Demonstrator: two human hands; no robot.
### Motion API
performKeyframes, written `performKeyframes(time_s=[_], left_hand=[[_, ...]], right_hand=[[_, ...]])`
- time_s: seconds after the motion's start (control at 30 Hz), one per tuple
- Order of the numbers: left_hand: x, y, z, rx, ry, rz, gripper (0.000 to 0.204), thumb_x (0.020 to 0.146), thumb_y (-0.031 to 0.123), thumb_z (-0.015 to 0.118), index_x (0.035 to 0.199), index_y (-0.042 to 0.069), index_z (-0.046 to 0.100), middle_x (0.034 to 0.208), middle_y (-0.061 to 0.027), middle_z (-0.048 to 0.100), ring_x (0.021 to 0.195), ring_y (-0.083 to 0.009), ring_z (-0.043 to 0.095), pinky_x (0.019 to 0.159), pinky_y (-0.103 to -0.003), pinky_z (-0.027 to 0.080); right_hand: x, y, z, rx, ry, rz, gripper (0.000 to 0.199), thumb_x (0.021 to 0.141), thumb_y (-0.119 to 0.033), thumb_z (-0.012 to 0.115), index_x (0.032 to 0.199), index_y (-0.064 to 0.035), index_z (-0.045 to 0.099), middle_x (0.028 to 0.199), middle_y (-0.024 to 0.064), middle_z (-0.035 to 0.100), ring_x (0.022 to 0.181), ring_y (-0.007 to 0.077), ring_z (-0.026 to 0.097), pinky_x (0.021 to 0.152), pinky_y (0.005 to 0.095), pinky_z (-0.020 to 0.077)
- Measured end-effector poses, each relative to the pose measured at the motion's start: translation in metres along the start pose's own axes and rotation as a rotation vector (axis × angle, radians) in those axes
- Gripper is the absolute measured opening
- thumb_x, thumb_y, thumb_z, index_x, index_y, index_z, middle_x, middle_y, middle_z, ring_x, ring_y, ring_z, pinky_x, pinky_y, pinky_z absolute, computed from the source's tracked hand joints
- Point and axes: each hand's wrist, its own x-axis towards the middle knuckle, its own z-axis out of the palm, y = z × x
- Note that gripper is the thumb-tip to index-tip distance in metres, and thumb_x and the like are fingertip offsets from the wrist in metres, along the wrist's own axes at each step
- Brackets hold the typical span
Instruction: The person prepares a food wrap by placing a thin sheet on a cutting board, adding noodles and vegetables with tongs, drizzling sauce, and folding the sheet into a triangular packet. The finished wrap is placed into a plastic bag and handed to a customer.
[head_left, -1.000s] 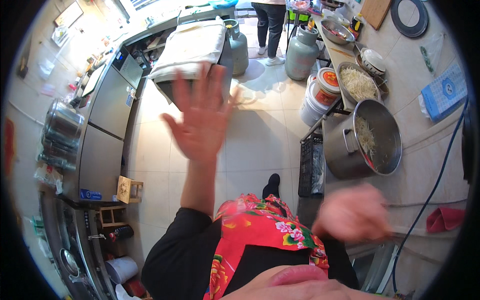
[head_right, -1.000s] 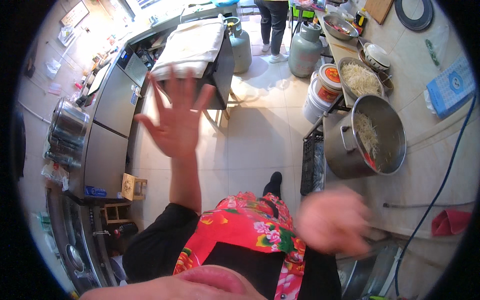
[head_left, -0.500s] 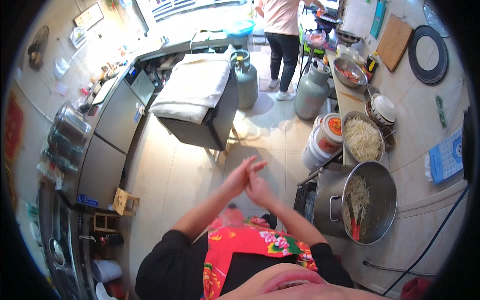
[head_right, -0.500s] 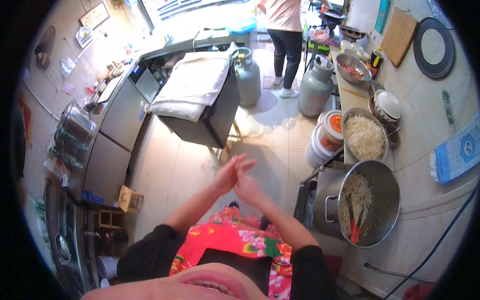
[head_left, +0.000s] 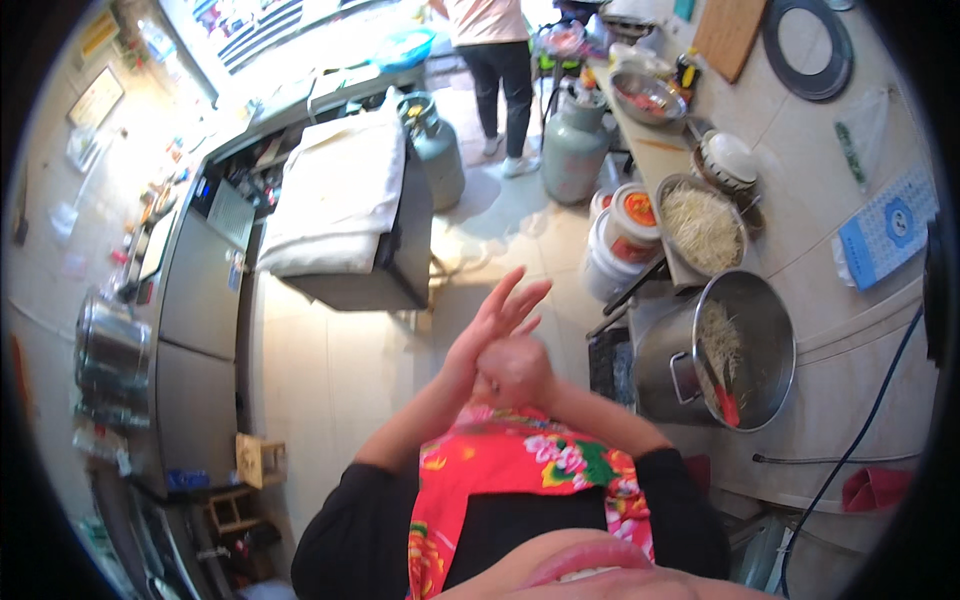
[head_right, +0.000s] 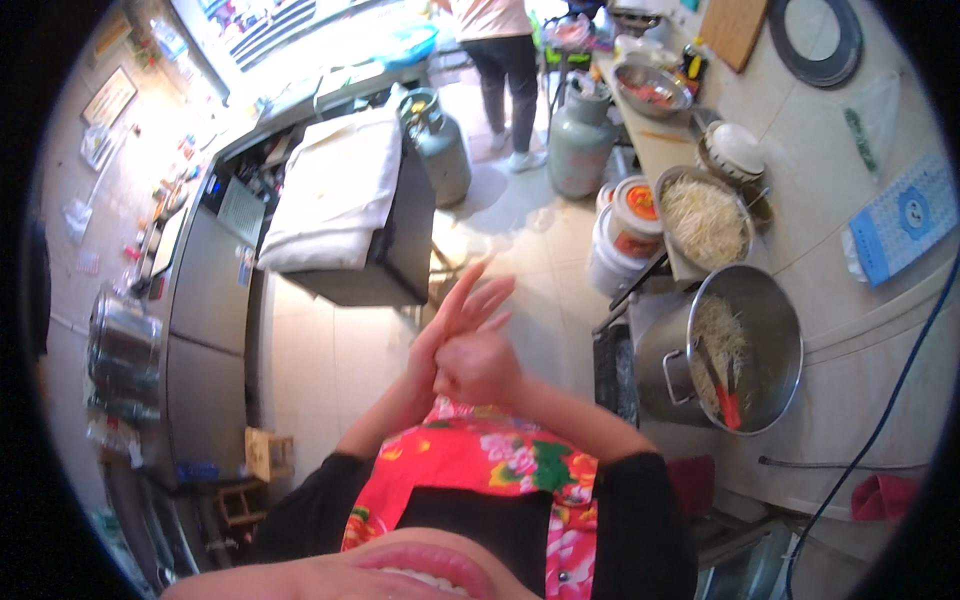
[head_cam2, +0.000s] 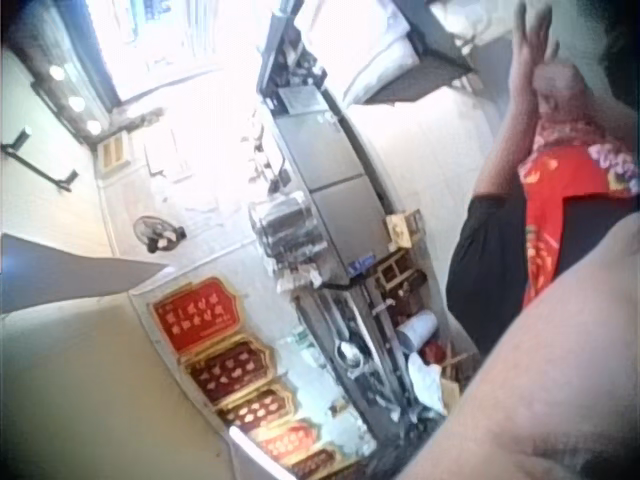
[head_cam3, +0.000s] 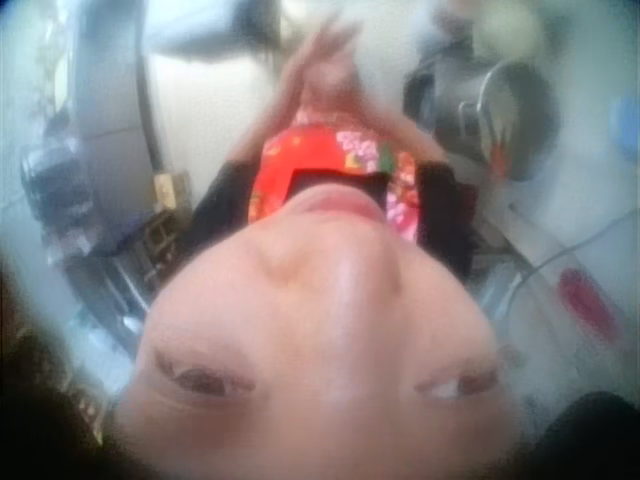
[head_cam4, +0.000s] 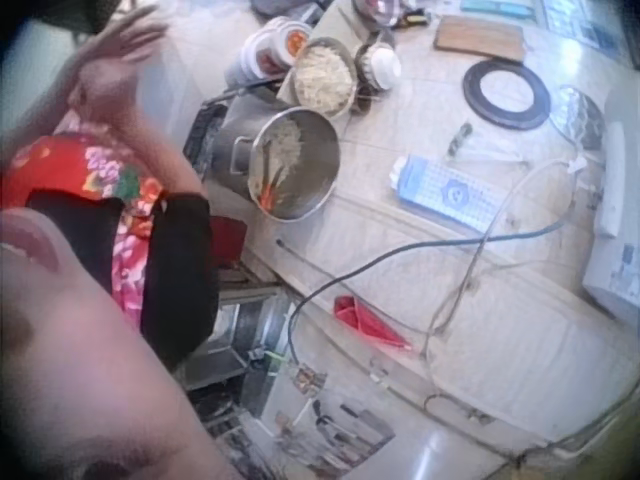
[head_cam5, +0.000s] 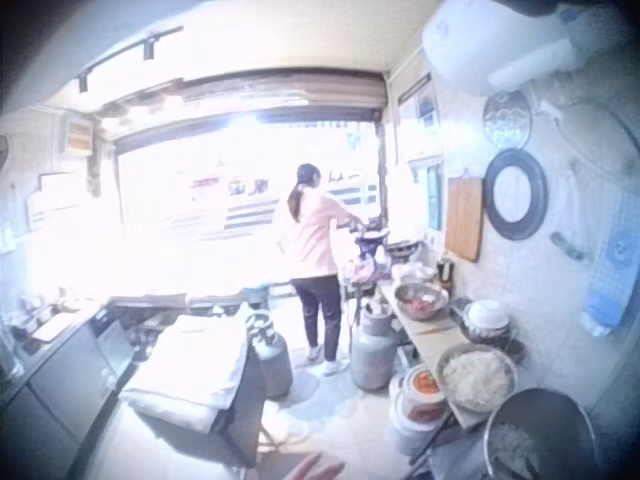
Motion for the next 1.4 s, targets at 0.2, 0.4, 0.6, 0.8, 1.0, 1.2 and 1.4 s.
performKeyframes(time_s=[0.2,0.4,0.6,0.8,1.0,1.2,1.4], left_hand=[[-0.002,-0.001,-0.006,0.053,-0.11,0.036,0.071,0.1,0.043,0.041,0.158,0.012,0.015,0.156,-0.0217,0.033,0.148,-0.0286,0.026,0.12,-0.046,0.017],[-0.017,-0.048,-0.045,-0.365,0.145,-0.312,0.067,0.1,0.038,0.044,0.157,0.013,0.02,0.157,-0.0199,0.033,0.146,-0.0298,0.03,0.118,-0.046,0.024],[-0.059,-0.014,-0.102,-0.522,0.211,-0.188,0.06,0.1,0.04,0.047,0.154,0.019,0.029,0.158,-0.0172,0.032,0.144,-0.032,0.034,0.116,-0.054,0.027],[-0.027,-0.008,-0.087,-0.56,0.242,-0.003,0.06,0.102,0.045,0.042,0.154,0.017,0.029,0.159,-0.0152,0.03,0.148,-0.031,0.027,0.12,-0.054,0.02],[-0.009,-0.035,-0.043,-0.506,-0.011,-0.23,0.062,0.101,0.05,0.04,0.156,0.025,0.025,0.161,-0.0134,0.027,0.147,-0.0286,0.027,0.117,-0.055,0.02],[-0.02,-0.02,-0.056,-0.508,0.182,-0.156,0.065,0.101,0.052,0.039,0.157,0.024,0.02,0.161,-0.0154,0.025,0.148,-0.03,0.024,0.117,-0.057,0.022],[-0.024,-0.082,-0.038,-0.743,0.123,-0.335,0.066,0.102,0.054,0.034,0.157,0.019,0.021,0.157,-0.0174,0.031,0.145,-0.0364,0.028,0.115,-0.06,0.025]], right_hand=[[-0.017,0.001,-0.006,-0.023,-0.046,0.112,0.015,0.062,-0.007,0.065,0.064,-0.0068,0.05,0.06,0.01,0.051,0.055,0.0295,0.055,0.051,0.0396,0.0439],[-0.056,0.026,0.017,0.055,-0.299,0.36,0.013,0.078,-0.012,0.061,0.069,-0.0057,0.054,0.065,0.0147,0.057,0.061,0.0355,0.059,0.056,0.0461,0.0461],[-0.07,0.031,-0.09,-0.045,-0.091,0.935,0.025,0.091,-0.018,0.054,0.074,0.0001,0.049,0.061,0.0137,0.05,0.054,0.0316,0.052,0.052,0.0407,0.0405],[-0.042,0.002,-0.092,-0.14,0.172,0.395,0.022,0.087,-0.014,0.06,0.068,-0.0057,0.052,0.06,0.0107,0.048,0.052,0.0279,0.05,0.05,0.039,0.0402],[-0.005,-0.006,-0.066,-0.177,-0.004,0.114,0.02,0.079,-0.007,0.067,0.066,-0.0088,0.053,0.058,0.0094,0.047,0.048,0.029,0.05,0.045,0.0371,0.0377],[-0.011,-0.008,-0.09,-0.146,0.01,0.119,0.018,0.082,-0.009,0.068,0.069,-0.0079,0.056,0.058,0.0094,0.05,0.05,0.0298,0.054,0.047,0.0397,0.0411],[-0.061,0.025,0.016,-0.143,-0.483,0.208,0.022,0.089,-0.026,0.064,0.078,-0.0071,0.06,0.072,0.0114,0.062,0.065,0.0322,0.062,0.058,0.0421,0.0474]])
